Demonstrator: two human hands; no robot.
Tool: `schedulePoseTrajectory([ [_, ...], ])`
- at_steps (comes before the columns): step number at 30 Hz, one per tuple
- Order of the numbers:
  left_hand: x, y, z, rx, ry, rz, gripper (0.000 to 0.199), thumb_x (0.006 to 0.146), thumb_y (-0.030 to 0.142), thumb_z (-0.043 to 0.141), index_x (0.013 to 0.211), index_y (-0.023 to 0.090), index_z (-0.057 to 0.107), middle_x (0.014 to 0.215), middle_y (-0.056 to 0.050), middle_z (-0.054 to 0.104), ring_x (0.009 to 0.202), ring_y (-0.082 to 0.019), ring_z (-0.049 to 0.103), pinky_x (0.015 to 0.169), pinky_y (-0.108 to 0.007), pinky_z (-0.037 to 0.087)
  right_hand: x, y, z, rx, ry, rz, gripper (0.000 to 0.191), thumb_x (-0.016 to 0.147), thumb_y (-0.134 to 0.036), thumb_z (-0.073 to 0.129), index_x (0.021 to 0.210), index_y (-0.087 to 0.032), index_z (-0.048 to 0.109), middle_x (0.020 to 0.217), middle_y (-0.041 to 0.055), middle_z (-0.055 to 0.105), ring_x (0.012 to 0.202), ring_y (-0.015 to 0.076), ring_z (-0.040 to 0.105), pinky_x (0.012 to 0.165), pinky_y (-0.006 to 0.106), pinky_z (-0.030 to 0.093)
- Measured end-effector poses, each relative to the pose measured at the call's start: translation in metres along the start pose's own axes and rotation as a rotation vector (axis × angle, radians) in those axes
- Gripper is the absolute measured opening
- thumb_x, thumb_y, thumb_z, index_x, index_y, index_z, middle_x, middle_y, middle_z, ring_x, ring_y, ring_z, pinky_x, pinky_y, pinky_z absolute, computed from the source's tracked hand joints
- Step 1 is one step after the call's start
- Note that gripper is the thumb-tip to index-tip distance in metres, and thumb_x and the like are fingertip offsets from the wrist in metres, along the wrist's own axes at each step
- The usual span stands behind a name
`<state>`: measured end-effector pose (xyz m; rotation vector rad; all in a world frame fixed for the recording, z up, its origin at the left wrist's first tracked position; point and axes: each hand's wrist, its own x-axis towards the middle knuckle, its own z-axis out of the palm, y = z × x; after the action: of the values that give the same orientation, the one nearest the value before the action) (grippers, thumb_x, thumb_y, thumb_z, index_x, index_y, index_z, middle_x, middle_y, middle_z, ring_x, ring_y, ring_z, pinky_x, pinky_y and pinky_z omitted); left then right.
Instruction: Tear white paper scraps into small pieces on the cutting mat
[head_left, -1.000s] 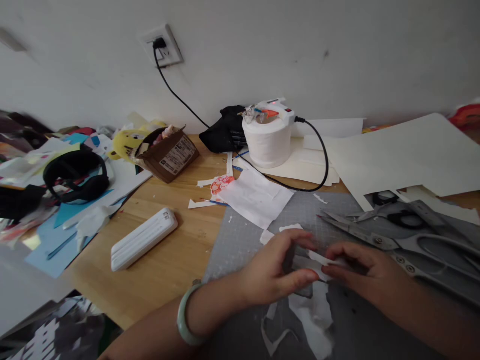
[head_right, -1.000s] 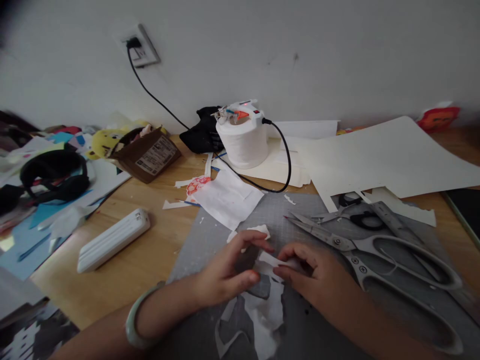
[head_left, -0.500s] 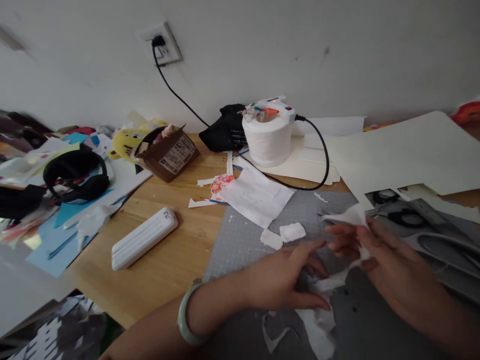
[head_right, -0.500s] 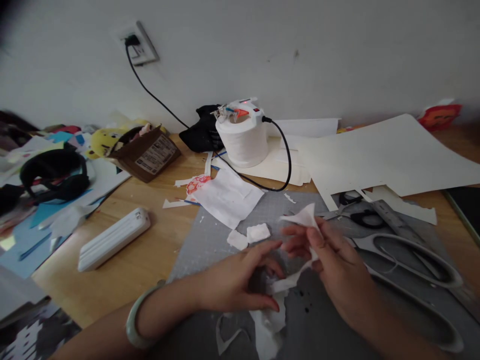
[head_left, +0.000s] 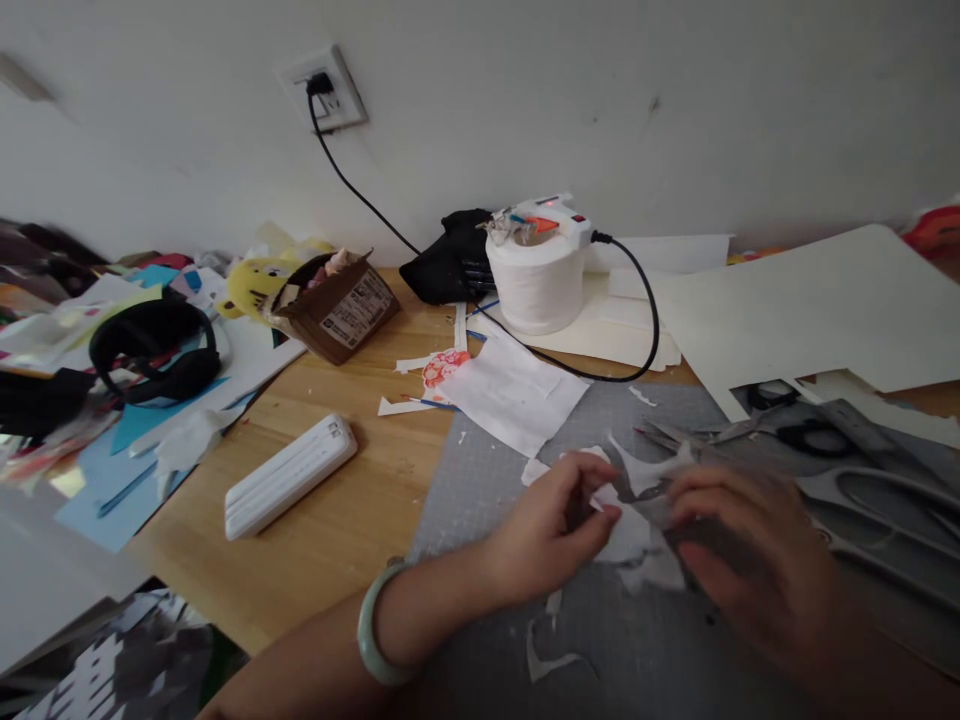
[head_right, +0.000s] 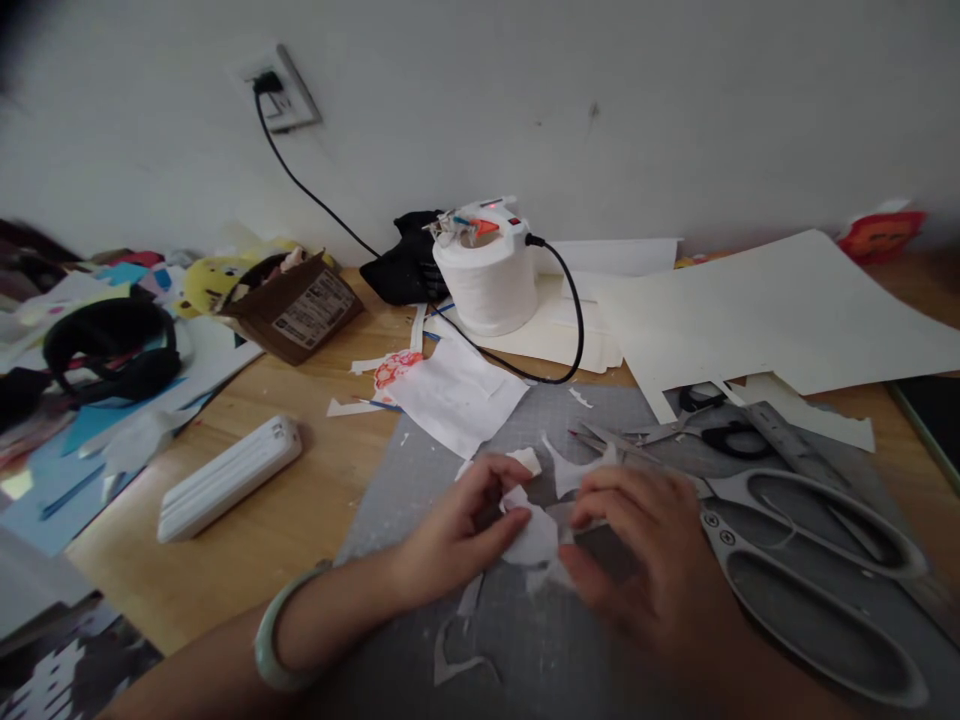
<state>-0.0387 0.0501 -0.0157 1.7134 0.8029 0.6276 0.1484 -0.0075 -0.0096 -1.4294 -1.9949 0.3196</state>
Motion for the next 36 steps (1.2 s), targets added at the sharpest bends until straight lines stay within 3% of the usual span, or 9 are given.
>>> schedulePoseTrajectory([
  [3,0.001,-0.001,0.001,-0.152,0.103,-0.025,0.022,0.08,0.024,0.048,0.099,0.018,0.039,0.092,-0.005,0.048,0.081,-0.012,0.047,0.072,-0.024,0.041,0.001,-0.002,0.006,-0.039,-0.148,0.041,0.017,0.074,-0.036,0.059,0.066,-0.023,0.052,0.069,-0.0004,0.061,0.069,0.0217,0.057,0.068,0.039,0.036],
  [6,0.0,0.003,0.0,-0.243,0.065,-0.08,0.022,0.08,0.033,0.048,0.094,0.019,0.038,0.086,-0.002,0.044,0.066,-0.008,0.04,0.058,-0.019,0.037,0.0,-0.002,0.015,-0.031,-0.112,0.11,0.029,0.069,-0.043,0.065,0.089,-0.022,0.06,0.086,0.0034,0.066,0.078,0.0235,0.06,0.07,0.039,0.042],
  [9,-0.001,0.01,-0.002,-0.315,-0.024,-0.172,0.028,0.078,0.043,0.049,0.087,0.02,0.036,0.079,0.001,0.04,0.055,-0.005,0.032,0.048,-0.017,0.03,0.0,0.001,0.02,0.049,-0.094,0.182,0.046,0.07,-0.045,0.064,0.11,-0.023,0.055,0.1,0.0063,0.064,0.084,0.024,0.06,0.069,0.037,0.047],
  [13,-0.003,0.012,-0.005,-0.301,-0.094,-0.188,0.028,0.076,0.045,0.049,0.083,0.019,0.038,0.07,0.002,0.039,0.056,-0.008,0.035,0.052,-0.021,0.031,0.003,0.001,0.016,0.155,-0.174,0.138,0.017,0.084,-0.036,0.049,0.084,-0.024,0.061,0.089,0.0027,0.064,0.085,0.0209,0.058,0.075,0.034,0.045],
  [17,-0.002,0.008,-0.007,-0.2,-0.038,-0.096,0.023,0.082,0.04,0.041,0.081,0.018,0.043,0.075,-0.001,0.042,0.067,-0.011,0.038,0.062,-0.024,0.034,0.006,-0.004,0.012,0.224,-0.222,0.173,0.031,0.091,-0.03,0.036,0.065,-0.021,0.052,0.062,-0.0011,0.056,0.064,0.0158,0.055,0.064,0.029,0.044],
  [23,0.0,0.006,-0.005,-0.013,-0.176,-0.03,0.021,0.079,0.036,0.051,0.076,0.016,0.046,0.073,0.0,0.046,0.069,-0.011,0.042,0.064,-0.023,0.034,0.005,-0.012,0.011,0.283,-0.225,0.17,0.033,0.088,-0.029,0.039,0.056,-0.021,0.04,0.053,-0.0033,0.048,0.05,0.0126,0.049,0.048,0.024,0.04],
  [32,-0.002,0.005,-0.005,0.018,-0.112,-0.015,0.028,0.087,0.036,0.035,0.067,0.017,0.038,0.062,0.002,0.037,0.059,-0.009,0.034,0.054,-0.021,0.029,0.009,-0.001,0.005,0.367,-0.125,0.425,0.035,0.081,-0.036,0.044,0.048,-0.022,0.044,0.043,-0.0034,0.045,0.041,0.0139,0.046,0.039,0.024,0.038],
  [34,-0.002,0.005,-0.005,0.03,-0.124,-0.003,0.028,0.087,0.037,0.034,0.069,0.016,0.039,0.064,0.002,0.038,0.06,-0.009,0.035,0.056,-0.021,0.03,0.009,0.0,0.005,0.392,-0.148,0.42,0.027,0.081,-0.034,0.042,0.057,-0.022,0.049,0.05,-0.0028,0.051,0.047,0.0147,0.051,0.044,0.024,0.042],
  [36,-0.003,0.004,-0.004,0.043,-0.149,0.008,0.027,0.088,0.037,0.034,0.071,0.016,0.04,0.066,0.002,0.039,0.062,-0.009,0.036,0.057,-0.021,0.031,0.008,0.001,0.006,0.389,-0.162,0.401,0.015,0.079,-0.032,0.045,0.08,-0.023,0.057,0.074,0.0005,0.063,0.067,0.0177,0.06,0.057,0.026,0.048],
])
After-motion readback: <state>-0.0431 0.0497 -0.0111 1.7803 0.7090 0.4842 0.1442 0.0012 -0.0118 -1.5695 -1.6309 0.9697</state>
